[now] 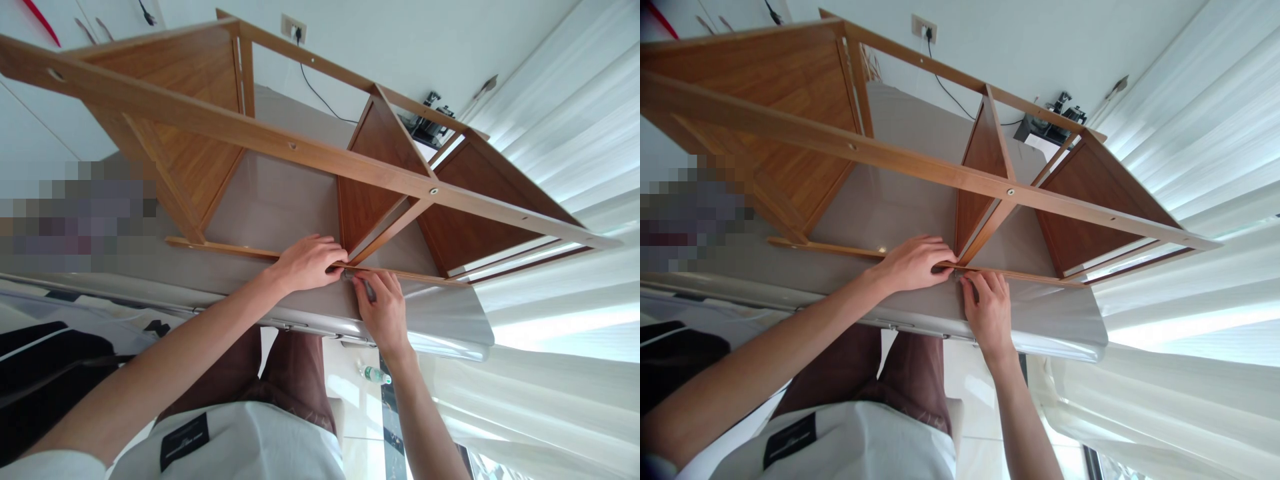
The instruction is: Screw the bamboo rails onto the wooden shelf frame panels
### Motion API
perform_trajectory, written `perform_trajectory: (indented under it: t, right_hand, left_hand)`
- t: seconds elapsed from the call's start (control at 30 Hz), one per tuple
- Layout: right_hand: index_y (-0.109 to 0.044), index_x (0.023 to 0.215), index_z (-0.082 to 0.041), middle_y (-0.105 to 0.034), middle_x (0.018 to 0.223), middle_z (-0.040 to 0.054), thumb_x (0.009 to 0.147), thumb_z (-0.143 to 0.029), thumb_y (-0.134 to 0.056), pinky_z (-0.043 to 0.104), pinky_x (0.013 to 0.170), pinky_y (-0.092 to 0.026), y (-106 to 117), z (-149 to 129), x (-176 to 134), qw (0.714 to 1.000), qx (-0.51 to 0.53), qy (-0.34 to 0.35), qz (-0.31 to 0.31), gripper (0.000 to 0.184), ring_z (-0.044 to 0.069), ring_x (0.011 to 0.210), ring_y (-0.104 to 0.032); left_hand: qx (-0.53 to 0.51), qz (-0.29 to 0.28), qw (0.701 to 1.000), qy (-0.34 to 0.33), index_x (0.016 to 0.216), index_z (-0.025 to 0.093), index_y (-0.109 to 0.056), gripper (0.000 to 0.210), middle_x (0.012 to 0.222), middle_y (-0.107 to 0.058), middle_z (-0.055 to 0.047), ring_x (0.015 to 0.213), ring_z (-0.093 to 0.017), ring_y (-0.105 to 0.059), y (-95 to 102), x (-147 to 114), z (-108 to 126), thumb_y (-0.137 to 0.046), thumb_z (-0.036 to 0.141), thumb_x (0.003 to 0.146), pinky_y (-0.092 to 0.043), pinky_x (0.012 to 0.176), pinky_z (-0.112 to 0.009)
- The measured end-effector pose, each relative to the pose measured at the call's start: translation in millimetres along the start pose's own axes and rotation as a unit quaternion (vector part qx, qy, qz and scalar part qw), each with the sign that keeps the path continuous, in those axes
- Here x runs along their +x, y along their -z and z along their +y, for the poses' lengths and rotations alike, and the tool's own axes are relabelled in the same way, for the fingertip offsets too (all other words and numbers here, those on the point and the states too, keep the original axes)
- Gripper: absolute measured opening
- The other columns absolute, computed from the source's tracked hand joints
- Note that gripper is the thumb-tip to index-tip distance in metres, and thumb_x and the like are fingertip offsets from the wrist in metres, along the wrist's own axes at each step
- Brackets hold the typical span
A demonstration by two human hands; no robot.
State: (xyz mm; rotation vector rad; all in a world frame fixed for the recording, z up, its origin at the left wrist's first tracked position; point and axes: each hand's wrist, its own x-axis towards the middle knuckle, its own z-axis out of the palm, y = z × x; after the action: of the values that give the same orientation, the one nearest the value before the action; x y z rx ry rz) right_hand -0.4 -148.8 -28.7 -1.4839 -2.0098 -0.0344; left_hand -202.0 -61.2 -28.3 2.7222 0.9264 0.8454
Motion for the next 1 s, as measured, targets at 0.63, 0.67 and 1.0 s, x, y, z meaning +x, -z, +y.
perform_trajectory:
  t: [0.63, 0.67, 1.0]
  right_hand:
    - [-0.068, 0.103, -0.024, -0.069, 0.105, 0.0049, 0.102, -0.023, -0.052, 0.038, 0.089, -0.048, -2.7, 6.1, -3.6, 0.999, 0.020, 0.020, -0.038, 0.016, 0.020, 0.101, -0.060]
    - [-0.068, 0.104, -0.024, -0.069, 0.105, 0.0047, 0.102, -0.022, -0.052, 0.038, 0.089, -0.048, -2.1, 5.8, -4.0, 0.999, 0.016, 0.024, -0.040, 0.016, 0.020, 0.101, -0.060]
    - [-0.071, 0.108, -0.023, -0.065, 0.103, 0.0083, 0.101, -0.020, -0.051, 0.039, 0.090, -0.044, 1.9, 1.6, -1.1, 0.996, -0.063, 0.052, -0.032, 0.021, 0.022, 0.099, -0.055]
  left_hand:
    - [-0.004, 0.001, 1.000, 0.004, 0.094, 0.022, -0.072, 0.010, 0.093, -0.074, -0.001, 0.093, -0.019, -0.066, -1.8, -0.1, -0.8, -0.062, 0.023, 0.091, -0.052, 0.090, -0.033]
    - [-0.005, 0.001, 1.000, 0.003, 0.095, 0.022, -0.072, 0.011, 0.094, -0.075, -0.001, 0.093, -0.019, -0.066, -2.1, -0.3, -1.0, -0.062, 0.023, 0.091, -0.052, 0.090, -0.033]
    - [-0.005, 0.006, 1.000, 0.004, 0.093, 0.022, -0.071, 0.009, 0.093, -0.075, -0.001, 0.093, -0.018, -0.066, -0.3, 0.3, 0.7, -0.063, 0.022, 0.090, -0.051, 0.088, -0.032]
